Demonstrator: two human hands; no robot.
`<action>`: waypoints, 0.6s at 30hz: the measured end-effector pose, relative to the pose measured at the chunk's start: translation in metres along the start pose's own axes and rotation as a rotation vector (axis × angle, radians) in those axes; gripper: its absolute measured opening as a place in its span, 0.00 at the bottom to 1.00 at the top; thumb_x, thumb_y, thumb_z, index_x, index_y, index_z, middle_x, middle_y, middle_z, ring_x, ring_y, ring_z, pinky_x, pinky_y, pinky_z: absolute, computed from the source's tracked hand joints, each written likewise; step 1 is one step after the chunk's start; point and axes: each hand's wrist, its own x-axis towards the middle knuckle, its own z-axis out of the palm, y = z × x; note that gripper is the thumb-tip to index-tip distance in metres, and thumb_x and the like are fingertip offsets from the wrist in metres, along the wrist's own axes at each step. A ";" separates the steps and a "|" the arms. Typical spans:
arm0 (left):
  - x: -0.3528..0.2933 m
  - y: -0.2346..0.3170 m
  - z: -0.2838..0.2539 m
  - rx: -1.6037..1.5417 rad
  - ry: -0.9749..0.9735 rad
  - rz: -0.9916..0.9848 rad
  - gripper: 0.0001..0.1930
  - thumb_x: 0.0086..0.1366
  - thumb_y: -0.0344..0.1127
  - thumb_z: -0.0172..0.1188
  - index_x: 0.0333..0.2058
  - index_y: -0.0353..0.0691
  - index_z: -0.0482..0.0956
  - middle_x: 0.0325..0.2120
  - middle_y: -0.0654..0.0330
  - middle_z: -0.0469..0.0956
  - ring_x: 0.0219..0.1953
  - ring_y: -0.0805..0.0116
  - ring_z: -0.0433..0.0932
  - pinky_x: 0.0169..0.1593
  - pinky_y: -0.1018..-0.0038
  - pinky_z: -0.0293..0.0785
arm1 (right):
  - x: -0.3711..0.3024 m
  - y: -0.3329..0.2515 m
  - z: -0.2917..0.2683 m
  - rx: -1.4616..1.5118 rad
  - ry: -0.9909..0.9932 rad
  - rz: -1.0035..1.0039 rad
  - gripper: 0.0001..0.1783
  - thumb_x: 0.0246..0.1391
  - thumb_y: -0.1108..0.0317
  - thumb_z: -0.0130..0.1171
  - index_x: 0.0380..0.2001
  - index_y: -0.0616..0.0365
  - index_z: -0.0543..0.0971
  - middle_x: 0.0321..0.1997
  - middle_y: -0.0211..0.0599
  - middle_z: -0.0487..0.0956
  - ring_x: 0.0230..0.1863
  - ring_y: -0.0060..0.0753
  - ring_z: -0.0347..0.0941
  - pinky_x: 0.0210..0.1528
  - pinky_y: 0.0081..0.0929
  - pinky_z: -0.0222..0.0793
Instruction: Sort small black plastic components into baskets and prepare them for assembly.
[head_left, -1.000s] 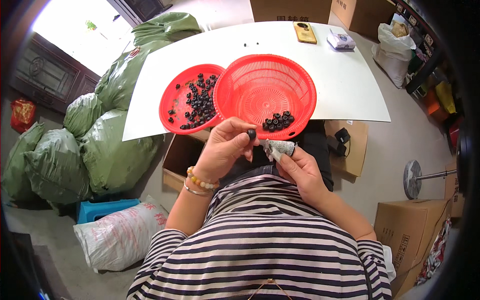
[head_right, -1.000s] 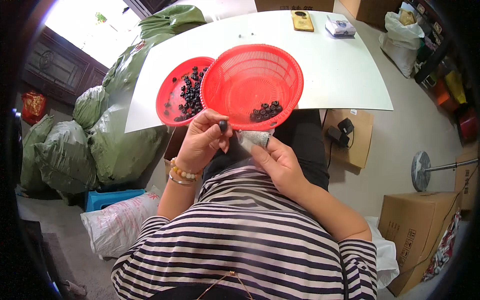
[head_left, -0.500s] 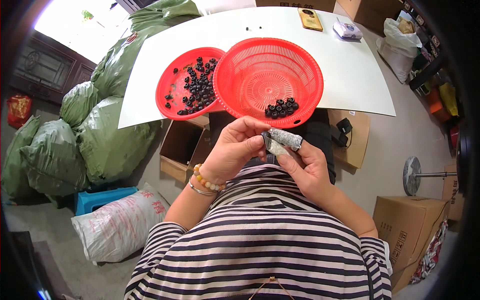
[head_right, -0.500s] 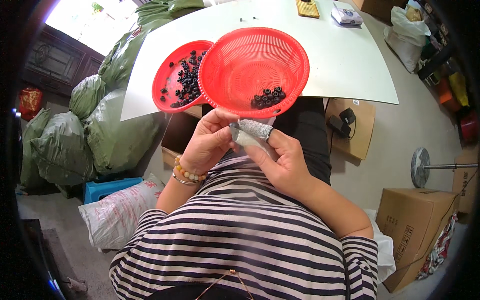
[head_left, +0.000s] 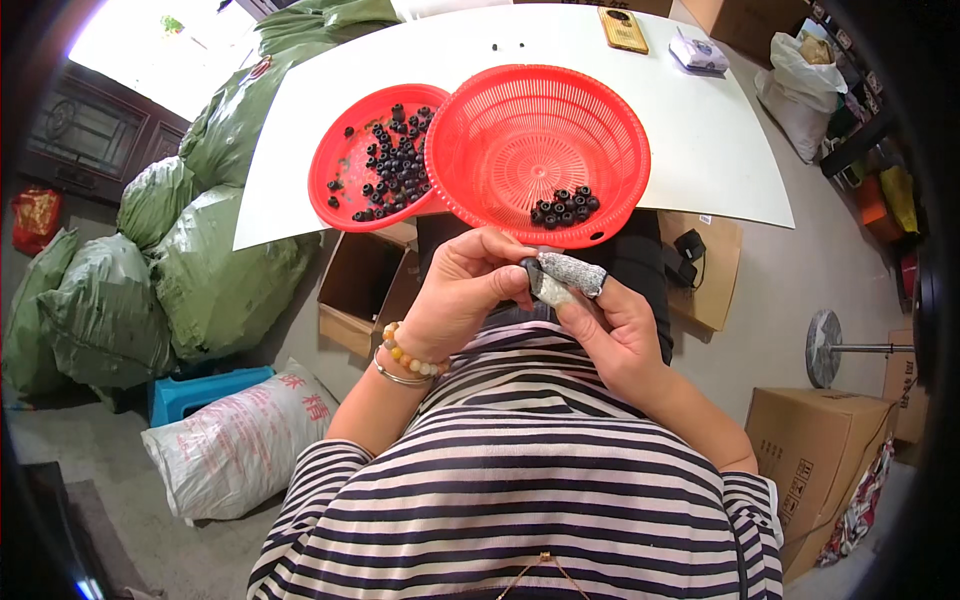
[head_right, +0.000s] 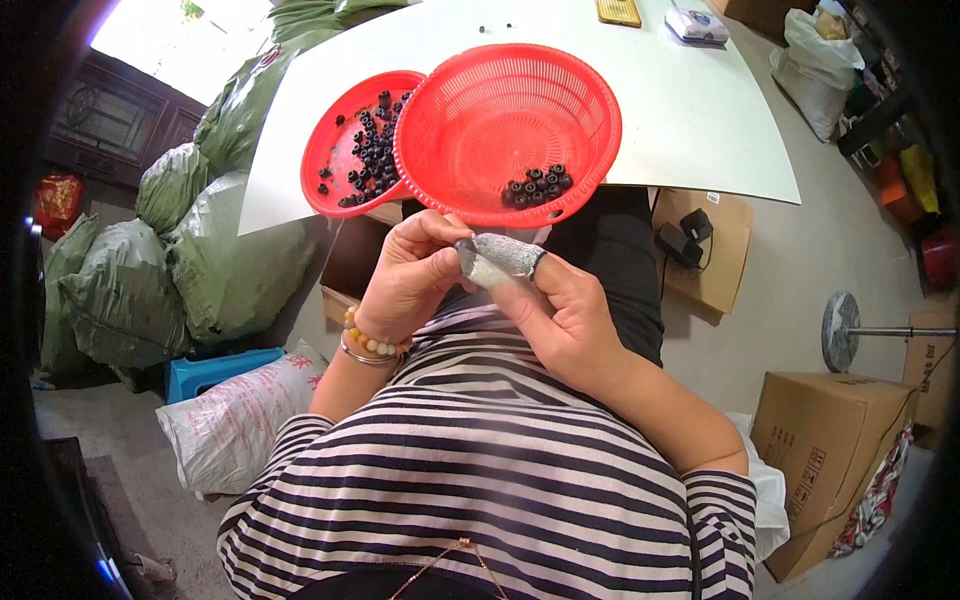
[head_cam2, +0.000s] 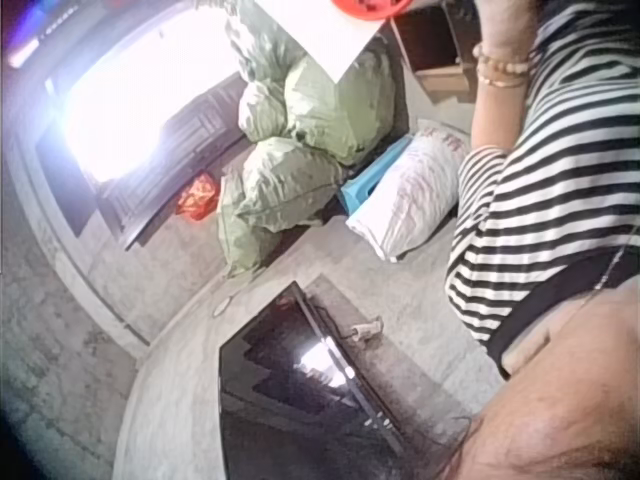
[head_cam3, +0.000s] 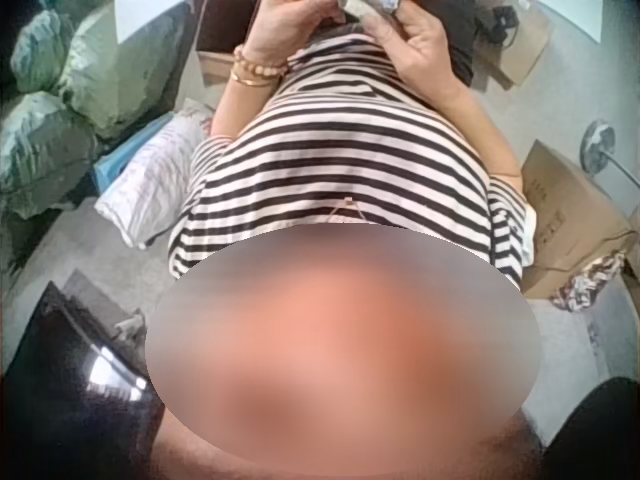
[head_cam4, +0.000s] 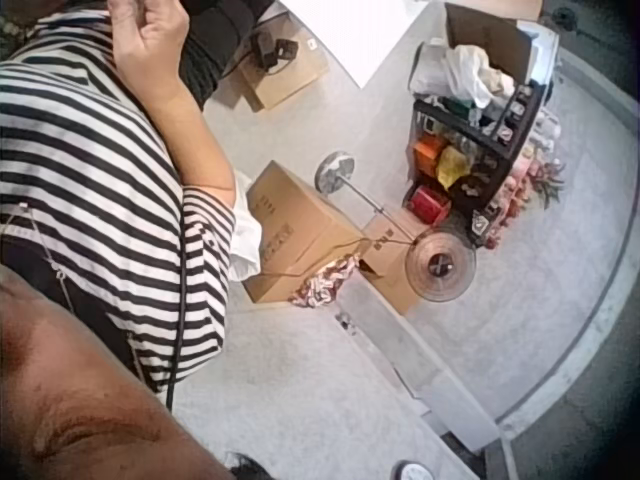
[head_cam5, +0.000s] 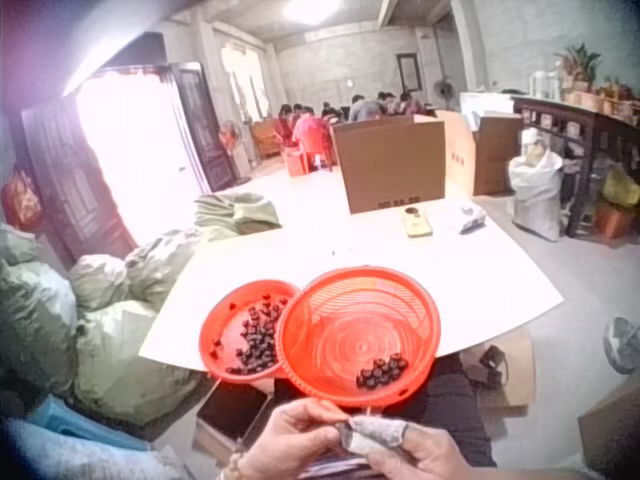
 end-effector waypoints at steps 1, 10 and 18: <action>0.000 0.000 -0.001 0.021 0.000 -0.001 0.08 0.54 0.27 0.58 0.33 0.34 0.73 0.31 0.59 0.72 0.30 0.72 0.75 0.32 0.79 0.75 | 0.000 -0.001 0.000 0.000 -0.007 0.002 0.14 0.54 0.73 0.49 0.44 0.64 0.71 0.36 0.33 0.76 0.38 0.20 0.70 0.43 0.18 0.64; -0.002 -0.003 -0.003 -0.036 -0.023 0.000 0.08 0.53 0.28 0.59 0.33 0.35 0.73 0.30 0.60 0.71 0.28 0.73 0.74 0.31 0.80 0.73 | 0.001 -0.004 -0.002 -0.143 -0.056 -0.010 0.13 0.55 0.72 0.47 0.44 0.64 0.70 0.35 0.35 0.76 0.37 0.21 0.71 0.41 0.18 0.65; -0.001 -0.002 0.003 -0.106 -0.025 -0.015 0.08 0.56 0.27 0.56 0.35 0.34 0.72 0.29 0.58 0.73 0.28 0.73 0.74 0.32 0.79 0.73 | -0.002 0.007 -0.001 0.079 -0.081 0.038 0.17 0.57 0.71 0.43 0.49 0.63 0.65 0.39 0.30 0.73 0.39 0.19 0.68 0.44 0.16 0.62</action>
